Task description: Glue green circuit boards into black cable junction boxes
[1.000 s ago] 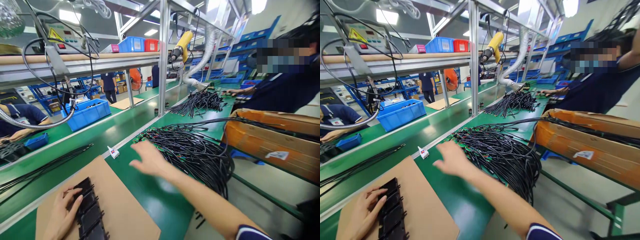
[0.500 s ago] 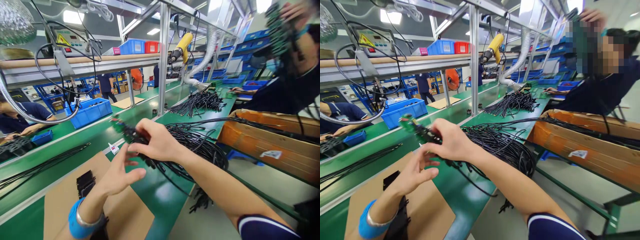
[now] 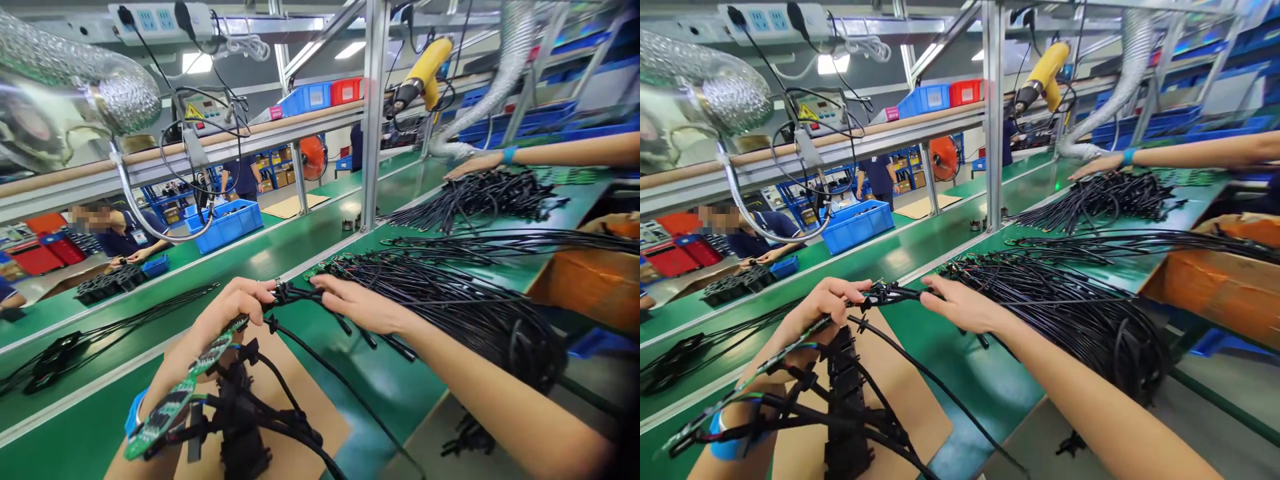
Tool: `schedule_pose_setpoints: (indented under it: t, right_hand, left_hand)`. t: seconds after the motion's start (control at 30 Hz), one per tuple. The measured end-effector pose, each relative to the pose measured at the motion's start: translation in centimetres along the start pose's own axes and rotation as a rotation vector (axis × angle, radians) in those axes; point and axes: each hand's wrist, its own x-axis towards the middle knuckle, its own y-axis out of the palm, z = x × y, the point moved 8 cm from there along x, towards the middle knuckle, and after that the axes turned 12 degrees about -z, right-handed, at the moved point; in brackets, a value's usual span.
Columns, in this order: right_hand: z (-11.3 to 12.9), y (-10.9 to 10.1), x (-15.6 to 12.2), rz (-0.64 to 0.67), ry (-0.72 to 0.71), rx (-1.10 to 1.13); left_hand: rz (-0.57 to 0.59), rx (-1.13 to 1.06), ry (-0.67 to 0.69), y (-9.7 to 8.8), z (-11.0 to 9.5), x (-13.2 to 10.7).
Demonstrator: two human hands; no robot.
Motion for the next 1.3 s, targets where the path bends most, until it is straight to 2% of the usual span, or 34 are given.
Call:
schedule_pose_setpoints:
  t: [0.03,0.1,0.17,0.23,0.33,0.43,0.53,0.6,0.7,0.77,0.83,0.87,0.9,1.0,1.03,1.07,1.13,1.2,1.23,1.3]
  right_hand:
    - [-0.7,1.4,-0.8,0.087,0.049,0.020]
    - [-0.8,3.9,-2.9,0.196,0.109,0.096]
    - [0.3,5.4,-4.8,0.179,0.136,0.119]
    - [1.0,6.2,-6.2,0.101,0.173,0.041]
    - [0.3,7.0,-6.7,0.045,0.280,-0.009]
    - [-1.8,8.1,-5.7,0.122,0.387,0.257]
    - [-3.1,6.7,-3.8,0.047,0.403,0.482]
    - [-3.0,4.4,-2.6,-0.055,0.344,0.433]
    - [-1.2,0.9,-1.6,-0.163,0.190,0.244]
    - [0.0,0.3,-1.3,-0.063,0.111,0.164]
    - [0.6,0.9,-1.2,0.115,0.084,0.135]
    - [0.7,1.0,-1.1,0.147,0.077,0.109]
    - [0.8,0.6,-0.7,0.105,0.063,0.058]
    - [1.9,-2.1,0.1,-0.238,0.008,-0.125]
    - [2.4,-2.7,0.0,-0.317,0.016,-0.127]
    - [2.8,-2.8,-0.2,-0.339,0.045,-0.080]
    - [3.6,-1.3,-0.6,-0.220,0.124,0.091]
    - [4.6,1.6,-1.3,-0.003,0.157,0.207]
    - [5.0,3.1,-1.6,0.102,0.161,0.212]
    - [5.0,5.6,-2.2,0.222,0.153,0.145]
  left_hand:
    - [0.008,-0.009,0.010,-0.5,0.0,0.0]
    - [0.053,-0.024,0.003,-1.4,0.4,-0.2]
    - [0.077,-0.017,-0.042,-2.3,1.0,-0.5]
    - [0.042,0.012,-0.113,-3.3,1.5,-0.9]
    - [-0.019,-0.047,-0.162,-4.2,1.3,-1.6]
    - [-0.017,-0.181,-0.138,-4.7,0.5,-2.2]
    - [-0.031,-0.242,-0.112,-5.5,0.3,-2.8]
    - [-0.065,-0.250,-0.126,-6.1,0.6,-3.1]
    - [-0.056,-0.245,-0.176,-6.1,1.3,-3.4]
    - [-0.009,-0.267,-0.141,-5.7,1.1,-3.4]
    - [0.036,-0.294,-0.077,-5.3,0.4,-3.2]
    - [0.054,-0.305,-0.050,-5.1,0.1,-3.1]
    - [0.074,-0.309,-0.035,-4.9,-0.2,-3.0]
    - [0.128,-0.282,-0.005,-4.2,-0.5,-2.8]
    - [0.152,-0.268,0.011,-3.9,-0.6,-2.8]
    - [0.165,-0.252,0.022,-3.7,-0.6,-2.7]
    - [0.161,-0.220,0.017,-3.3,-0.2,-2.7]
    - [0.131,-0.200,0.002,-3.1,0.3,-2.8]
    - [0.126,-0.193,-0.003,-2.8,0.5,-2.9]
    - [0.115,-0.190,-0.017,-2.5,0.9,-3.1]
